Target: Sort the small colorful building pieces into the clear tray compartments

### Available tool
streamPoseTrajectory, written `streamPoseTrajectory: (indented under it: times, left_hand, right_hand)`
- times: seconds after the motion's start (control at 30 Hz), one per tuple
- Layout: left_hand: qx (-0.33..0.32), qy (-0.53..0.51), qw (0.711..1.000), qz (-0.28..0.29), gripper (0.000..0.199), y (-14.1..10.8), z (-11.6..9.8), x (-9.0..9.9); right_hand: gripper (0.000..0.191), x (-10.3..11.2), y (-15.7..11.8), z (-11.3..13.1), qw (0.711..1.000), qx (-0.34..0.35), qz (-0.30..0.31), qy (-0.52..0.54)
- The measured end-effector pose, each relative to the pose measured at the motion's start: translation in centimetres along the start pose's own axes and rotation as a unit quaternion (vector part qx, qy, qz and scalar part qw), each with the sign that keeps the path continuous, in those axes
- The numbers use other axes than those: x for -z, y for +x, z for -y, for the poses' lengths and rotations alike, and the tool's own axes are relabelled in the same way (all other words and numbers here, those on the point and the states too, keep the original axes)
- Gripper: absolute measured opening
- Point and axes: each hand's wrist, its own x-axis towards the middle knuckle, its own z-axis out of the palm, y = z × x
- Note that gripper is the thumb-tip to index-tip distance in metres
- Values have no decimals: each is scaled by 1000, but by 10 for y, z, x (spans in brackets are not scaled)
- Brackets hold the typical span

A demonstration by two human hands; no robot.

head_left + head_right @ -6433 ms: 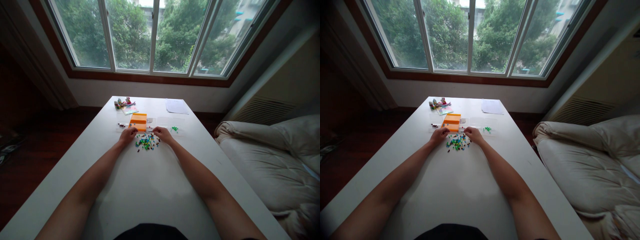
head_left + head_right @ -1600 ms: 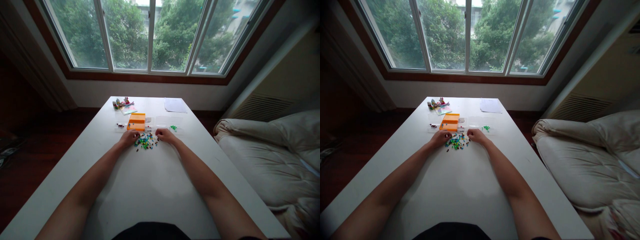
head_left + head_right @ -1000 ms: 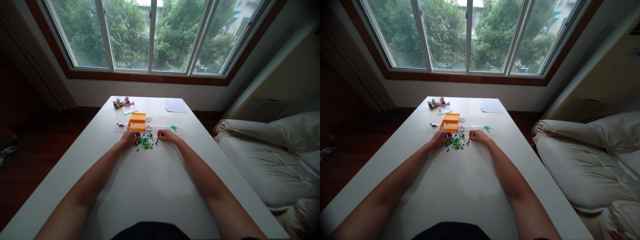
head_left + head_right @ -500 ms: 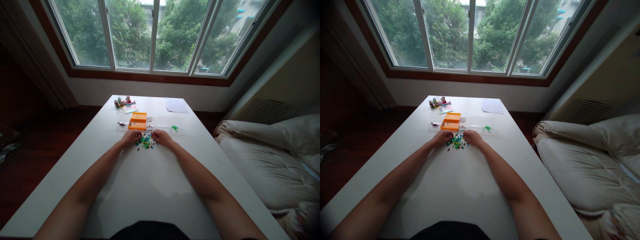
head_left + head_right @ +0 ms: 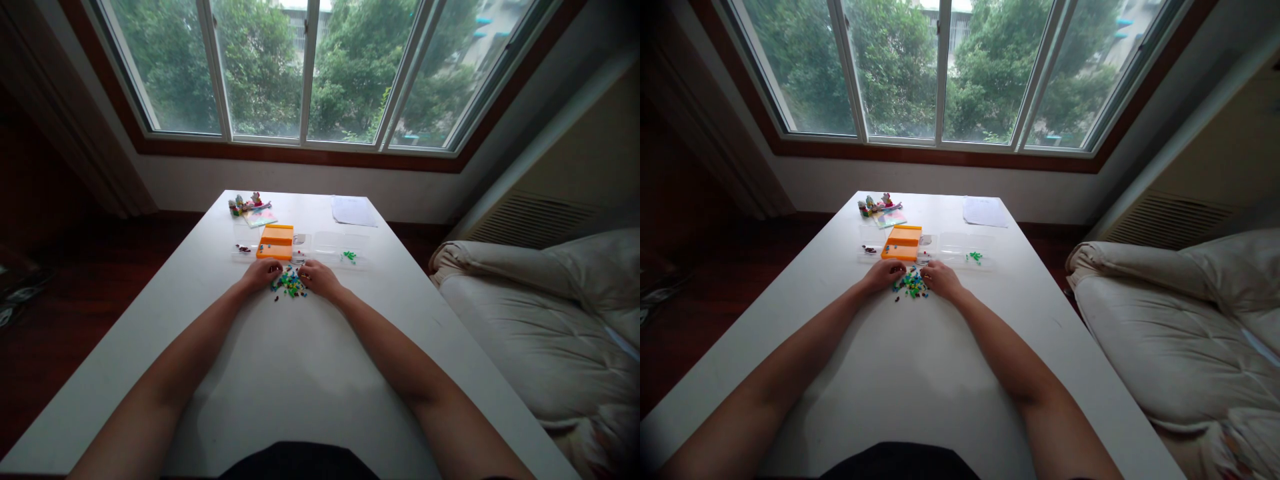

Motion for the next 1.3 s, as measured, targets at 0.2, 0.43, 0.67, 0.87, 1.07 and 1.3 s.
streamPoseTrajectory:
  times: [0.2, 0.43, 0.67, 0.87, 1.07, 1.3]
  left_hand:
    - [-1, -12, 1000, 9, 23, 0, 0, 2]
    - [2, -21, 999, 26, 24, 1, -1, 5]
    - [-12, -7, 1000, 19, 22, 0, 0, 2]
    - [-16, 0, 1000, 10, 23, -1, -9, 0]
    - [-36, -14, 999, 19, 17, -2, -14, -2]
    - [-80, -33, 995, 53, 19, 0, -15, -3]
  right_hand:
    - [9, 9, 0, -8, 994, -35, -83, 67]
    - [9, 34, -8, -54, 926, -222, -292, 89]
    - [20, 43, -21, -87, 884, -318, -335, 66]
    - [18, 31, -15, -70, 920, -233, -307, 75]
    - [15, 16, -10, -39, 975, -109, -172, 91]
    - [23, 9, -8, -31, 993, 21, -55, 107]
